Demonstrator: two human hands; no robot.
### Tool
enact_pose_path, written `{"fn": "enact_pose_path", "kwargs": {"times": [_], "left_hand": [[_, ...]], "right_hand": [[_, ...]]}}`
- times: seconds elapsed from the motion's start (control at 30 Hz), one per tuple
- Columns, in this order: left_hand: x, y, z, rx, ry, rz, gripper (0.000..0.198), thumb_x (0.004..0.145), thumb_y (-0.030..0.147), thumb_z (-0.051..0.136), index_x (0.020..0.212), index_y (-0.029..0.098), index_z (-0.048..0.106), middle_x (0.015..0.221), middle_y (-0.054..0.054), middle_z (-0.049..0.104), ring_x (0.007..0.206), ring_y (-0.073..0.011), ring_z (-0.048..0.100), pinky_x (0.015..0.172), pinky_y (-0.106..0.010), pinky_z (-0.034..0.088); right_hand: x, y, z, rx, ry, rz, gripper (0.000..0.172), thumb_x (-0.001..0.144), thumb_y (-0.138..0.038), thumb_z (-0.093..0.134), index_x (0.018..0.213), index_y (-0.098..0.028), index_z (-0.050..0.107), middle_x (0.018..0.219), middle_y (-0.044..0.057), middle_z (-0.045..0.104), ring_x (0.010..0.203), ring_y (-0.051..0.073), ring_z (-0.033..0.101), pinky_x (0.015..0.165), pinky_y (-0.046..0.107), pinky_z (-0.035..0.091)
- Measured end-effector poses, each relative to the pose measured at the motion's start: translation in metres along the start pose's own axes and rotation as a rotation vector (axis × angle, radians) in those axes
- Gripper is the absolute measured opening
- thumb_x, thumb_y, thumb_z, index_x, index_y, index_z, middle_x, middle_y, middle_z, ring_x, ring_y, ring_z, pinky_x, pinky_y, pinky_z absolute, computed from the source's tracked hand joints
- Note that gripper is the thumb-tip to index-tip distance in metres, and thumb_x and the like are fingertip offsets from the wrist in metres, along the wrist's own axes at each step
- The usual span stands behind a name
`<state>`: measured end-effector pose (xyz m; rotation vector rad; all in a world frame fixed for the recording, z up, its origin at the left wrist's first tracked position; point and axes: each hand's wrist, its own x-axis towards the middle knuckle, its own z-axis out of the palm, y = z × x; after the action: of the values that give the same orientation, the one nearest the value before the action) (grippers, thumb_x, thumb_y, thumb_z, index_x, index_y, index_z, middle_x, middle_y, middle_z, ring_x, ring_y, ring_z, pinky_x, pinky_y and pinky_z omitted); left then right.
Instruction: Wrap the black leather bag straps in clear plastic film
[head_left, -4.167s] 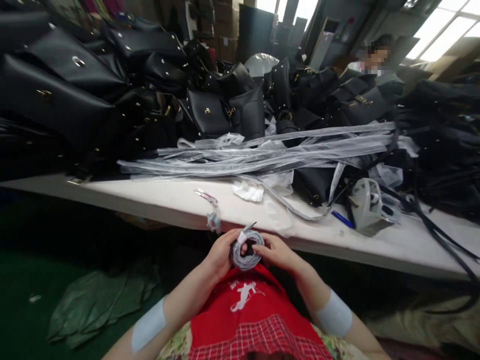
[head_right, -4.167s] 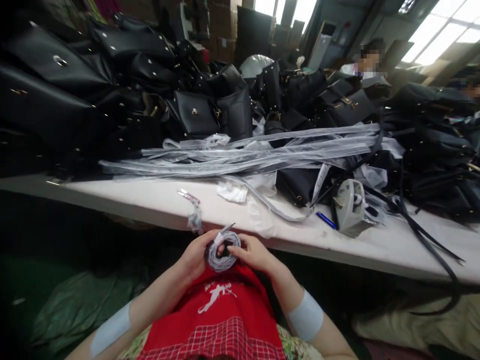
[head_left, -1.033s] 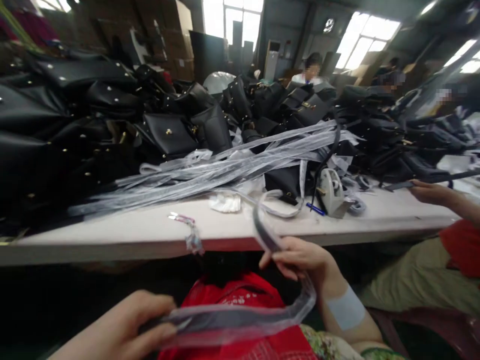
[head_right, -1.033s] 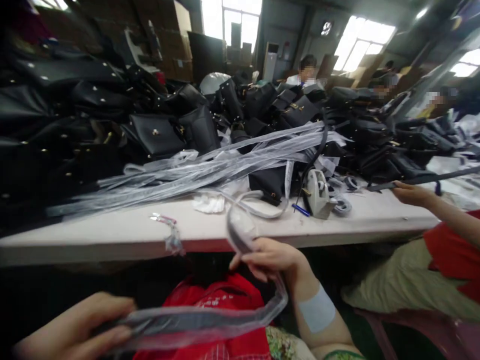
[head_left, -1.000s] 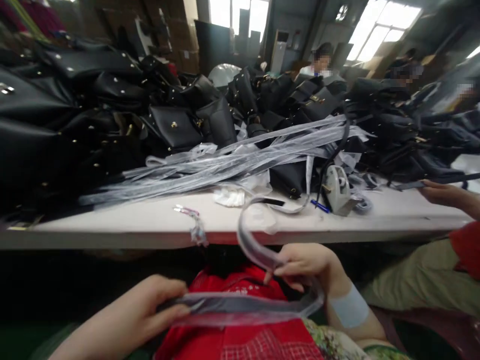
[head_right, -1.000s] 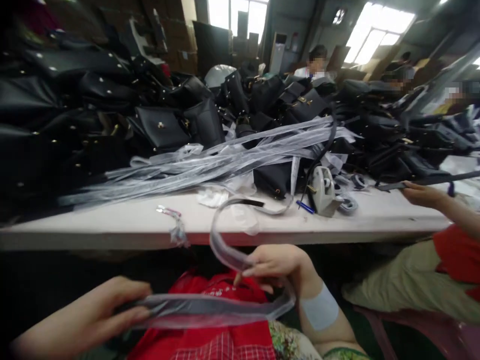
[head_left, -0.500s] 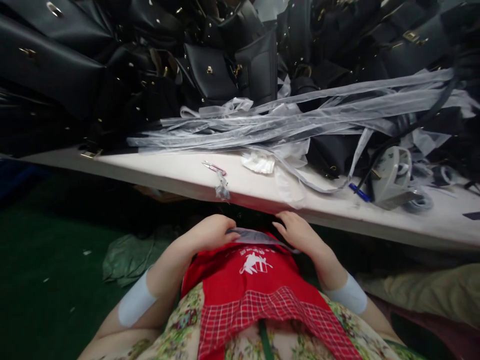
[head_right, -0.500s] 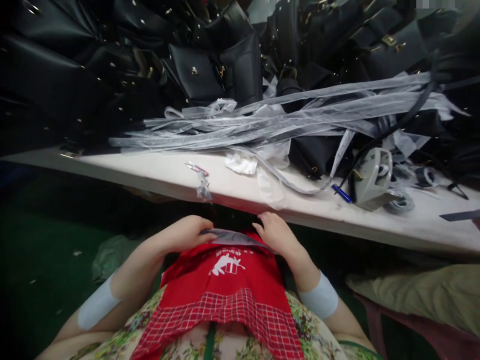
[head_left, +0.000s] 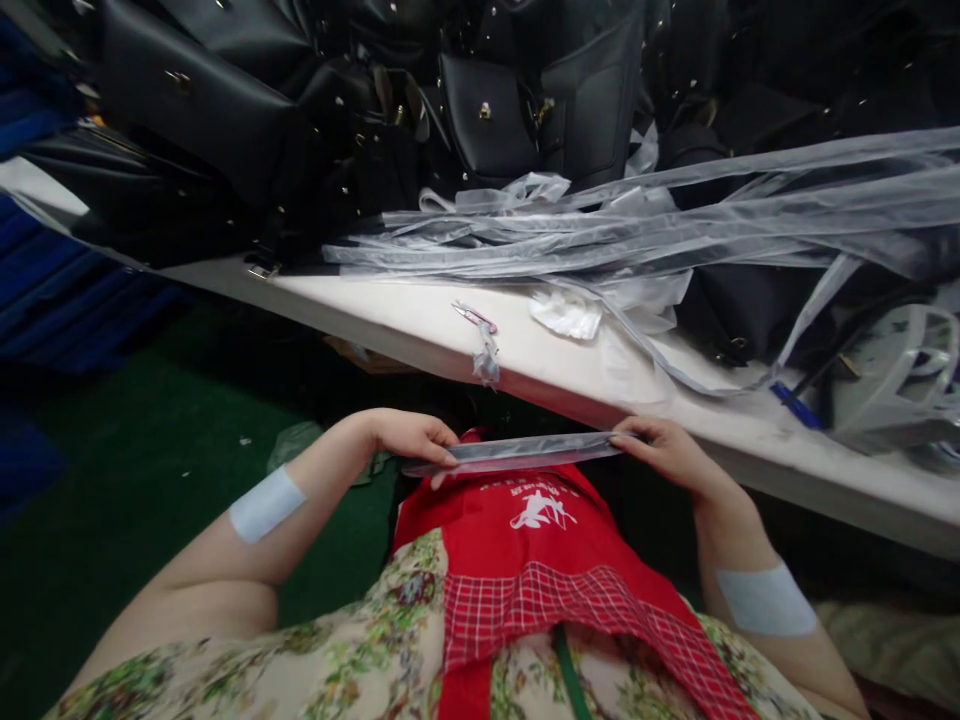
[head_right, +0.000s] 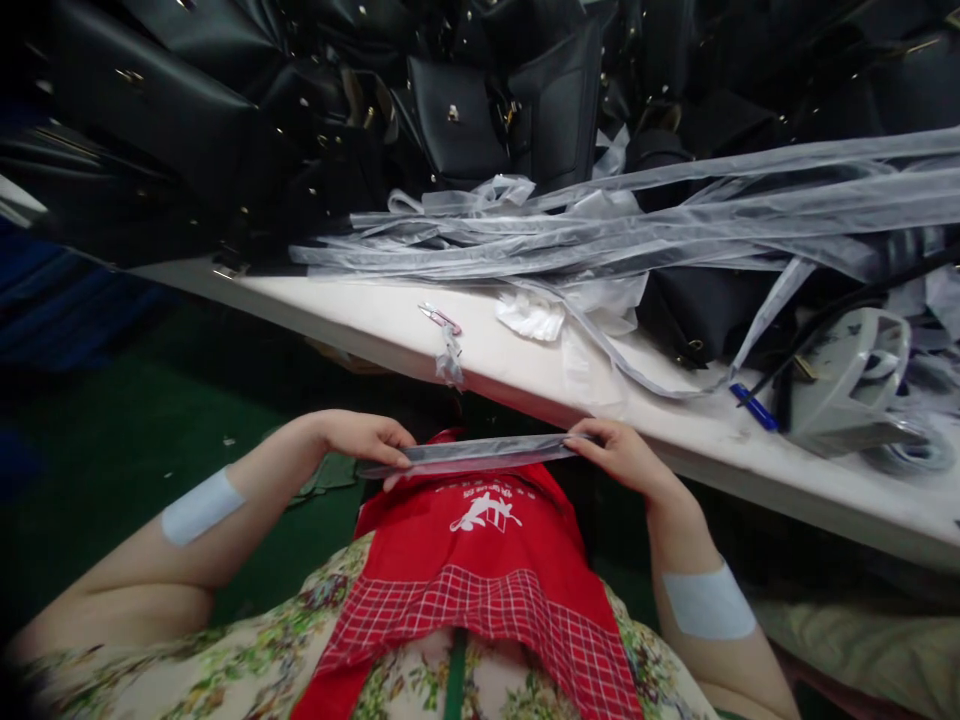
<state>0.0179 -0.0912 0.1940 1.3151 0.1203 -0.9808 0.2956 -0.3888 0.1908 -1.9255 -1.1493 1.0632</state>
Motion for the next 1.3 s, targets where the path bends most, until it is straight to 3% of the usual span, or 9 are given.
{"fn": "enact_pose_path", "kwargs": {"times": [0.23,0.4,0.5,0.57,0.67,1.03,1.13,1.23,1.3], "left_hand": [[-0.020,-0.015,0.009,-0.118,0.040,-0.066,0.042,0.084,0.057,0.059,0.070,0.018,0.054,0.051,0.004,0.051,0.041,-0.0092,0.044,0.045,-0.022,0.036],[0.003,0.019,0.026,-0.135,0.175,0.049,0.043,0.085,0.057,0.057,0.071,0.018,0.050,0.053,0.007,0.042,0.042,-0.0065,0.035,0.043,-0.021,0.028],[0.014,0.040,0.033,-0.151,0.180,0.100,0.042,0.085,0.058,0.058,0.074,0.018,0.051,0.055,0.007,0.044,0.044,-0.0068,0.037,0.043,-0.021,0.029],[0.014,0.046,0.033,-0.151,0.164,0.125,0.040,0.084,0.056,0.060,0.076,0.017,0.053,0.057,0.006,0.047,0.046,-0.0072,0.041,0.045,-0.021,0.033],[0.003,0.042,0.027,-0.113,0.091,0.103,0.034,0.085,0.051,0.062,0.083,0.016,0.059,0.062,0.003,0.056,0.052,-0.0088,0.048,0.050,-0.020,0.038],[-0.030,0.006,0.017,-0.297,0.018,0.021,0.036,0.090,0.043,0.056,0.073,0.012,0.067,0.038,0.002,0.048,0.030,-0.0089,0.039,0.034,-0.019,0.031],[-0.040,0.020,0.021,-0.516,0.092,0.229,0.035,0.089,0.039,0.057,0.066,0.013,0.061,0.036,0.005,0.039,0.026,-0.0064,0.030,0.027,-0.016,0.023],[-0.042,0.056,0.023,-0.795,0.243,0.692,0.030,0.093,0.028,0.052,0.067,0.013,0.057,0.039,0.009,0.035,0.026,-0.0024,0.026,0.028,-0.012,0.026],[-0.035,0.087,0.020,-0.932,0.414,1.006,0.021,0.094,0.019,0.048,0.077,0.012,0.059,0.047,0.008,0.041,0.032,-0.0018,0.036,0.036,-0.010,0.037]], "right_hand": [[-0.020,0.019,-0.007,-0.095,-0.020,0.083,0.040,0.085,-0.054,0.057,0.084,-0.017,0.070,0.079,0.007,0.069,0.072,0.019,0.061,0.069,0.029,0.048],[0.004,-0.021,0.041,-0.117,-0.294,-0.077,0.042,0.084,-0.048,0.061,0.115,-0.019,0.065,0.109,0.008,0.070,0.094,0.023,0.065,0.083,0.032,0.049],[0.020,-0.043,0.070,-0.166,-0.244,-0.152,0.046,0.079,-0.041,0.068,0.120,-0.020,0.062,0.109,0.007,0.070,0.092,0.022,0.066,0.081,0.031,0.048],[0.025,-0.047,0.075,-0.237,-0.148,-0.157,0.033,0.077,-0.032,0.067,0.109,-0.021,0.067,0.098,0.004,0.073,0.084,0.020,0.067,0.075,0.028,0.048],[0.027,-0.042,0.062,-0.344,0.023,-0.146,0.015,0.079,-0.023,0.060,0.092,-0.022,0.070,0.085,0.002,0.073,0.077,0.019,0.067,0.070,0.027,0.046],[0.021,-0.012,0.013,-0.287,0.243,-0.110,0.024,0.076,-0.017,0.055,0.094,-0.021,0.070,0.092,0.004,0.074,0.085,0.022,0.068,0.077,0.031,0.048],[0.025,-0.016,0.013,-0.286,0.225,-0.078,0.024,0.077,-0.019,0.054,0.095,-0.021,0.070,0.091,0.004,0.074,0.084,0.022,0.067,0.076,0.031,0.047],[0.032,-0.039,0.029,-0.275,0.119,-0.122,0.022,0.084,-0.026,0.053,0.098,-0.021,0.069,0.095,0.005,0.073,0.086,0.022,0.066,0.077,0.031,0.047],[0.037,-0.062,0.047,-0.231,0.009,-0.205,0.026,0.090,-0.036,0.050,0.101,-0.020,0.068,0.093,0.005,0.072,0.083,0.021,0.065,0.076,0.029,0.046]]}}
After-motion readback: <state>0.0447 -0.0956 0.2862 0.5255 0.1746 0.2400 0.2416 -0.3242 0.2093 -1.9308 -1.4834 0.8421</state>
